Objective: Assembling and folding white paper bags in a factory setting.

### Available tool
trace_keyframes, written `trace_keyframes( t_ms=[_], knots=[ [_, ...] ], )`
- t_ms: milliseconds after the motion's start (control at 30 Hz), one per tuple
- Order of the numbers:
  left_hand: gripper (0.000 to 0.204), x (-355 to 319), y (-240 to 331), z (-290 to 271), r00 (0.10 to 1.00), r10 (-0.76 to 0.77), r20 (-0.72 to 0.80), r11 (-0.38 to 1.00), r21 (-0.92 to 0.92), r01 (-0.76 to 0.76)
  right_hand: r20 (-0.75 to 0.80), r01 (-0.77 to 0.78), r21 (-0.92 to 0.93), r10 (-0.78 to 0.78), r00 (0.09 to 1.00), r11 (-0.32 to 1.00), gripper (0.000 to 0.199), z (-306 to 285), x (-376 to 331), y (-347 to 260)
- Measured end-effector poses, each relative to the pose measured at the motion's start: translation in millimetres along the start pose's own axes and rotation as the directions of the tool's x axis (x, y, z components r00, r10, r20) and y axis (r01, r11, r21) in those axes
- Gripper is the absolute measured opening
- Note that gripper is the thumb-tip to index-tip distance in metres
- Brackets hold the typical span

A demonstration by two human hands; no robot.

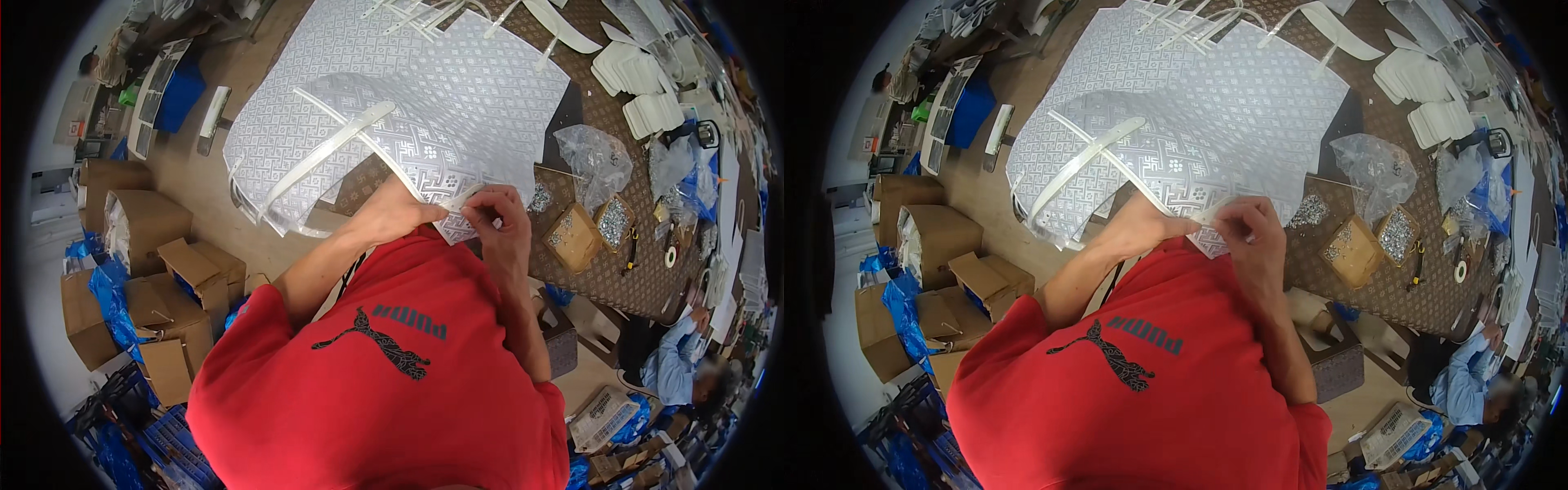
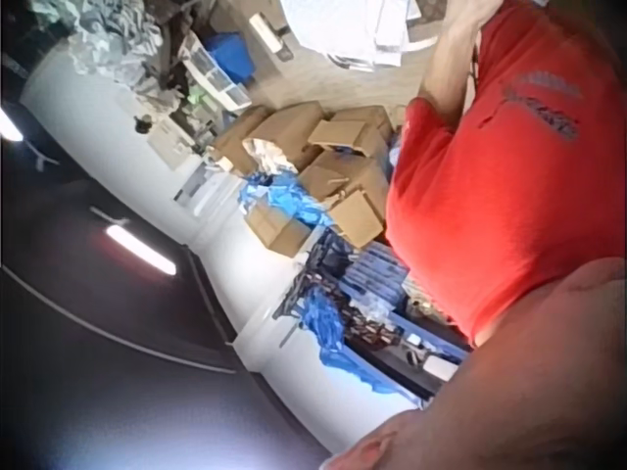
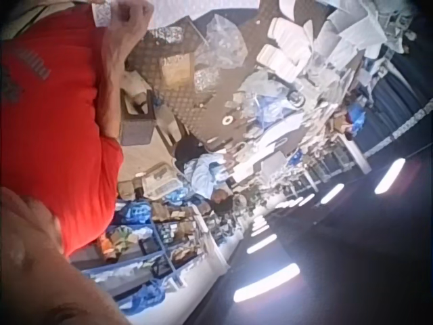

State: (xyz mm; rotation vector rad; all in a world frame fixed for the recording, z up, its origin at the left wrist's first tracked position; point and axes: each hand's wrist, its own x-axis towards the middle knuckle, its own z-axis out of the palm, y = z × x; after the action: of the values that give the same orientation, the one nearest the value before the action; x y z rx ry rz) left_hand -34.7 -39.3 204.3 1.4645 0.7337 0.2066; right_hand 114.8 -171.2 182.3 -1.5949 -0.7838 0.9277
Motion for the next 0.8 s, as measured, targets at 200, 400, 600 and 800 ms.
trace_keyframes(
  t_ms=[200, 400, 600, 800],
  knots=[
    [0.051, 2.1, 0.7, 5.5, 0.999, -0.009, -0.033, 0.998, 0.064, 0.011, -0.042, 0.106, -0.042, -0.108, 0.993, 0.993, 0.013, 6.1, -1.6, 10.7],
    [0.051, 3.7, 1.5, 8.4, 0.999, 0.033, -0.034, 0.995, 0.096, -0.029, -0.034, 0.072, -0.008, -0.072, 0.997, 0.997, 0.014, 2.8, -0.3, 12.8],
    [0.048, 2.5, -4.7, 19.7, 0.996, 0.060, -0.061, 0.986, 0.156, -0.050, -0.044, 0.049, -0.019, -0.050, 0.998, 0.999, 0.015, 2.1, 0.7, 10.1],
    [0.039, 10.4, -16.3, 20.0, 0.994, 0.110, 0.025, 0.987, 0.116, -0.112, -0.074, 0.033, -0.191, -0.048, 0.996, 0.981, 0.021, 2.8, 12.9, 23.9]
  ],
)
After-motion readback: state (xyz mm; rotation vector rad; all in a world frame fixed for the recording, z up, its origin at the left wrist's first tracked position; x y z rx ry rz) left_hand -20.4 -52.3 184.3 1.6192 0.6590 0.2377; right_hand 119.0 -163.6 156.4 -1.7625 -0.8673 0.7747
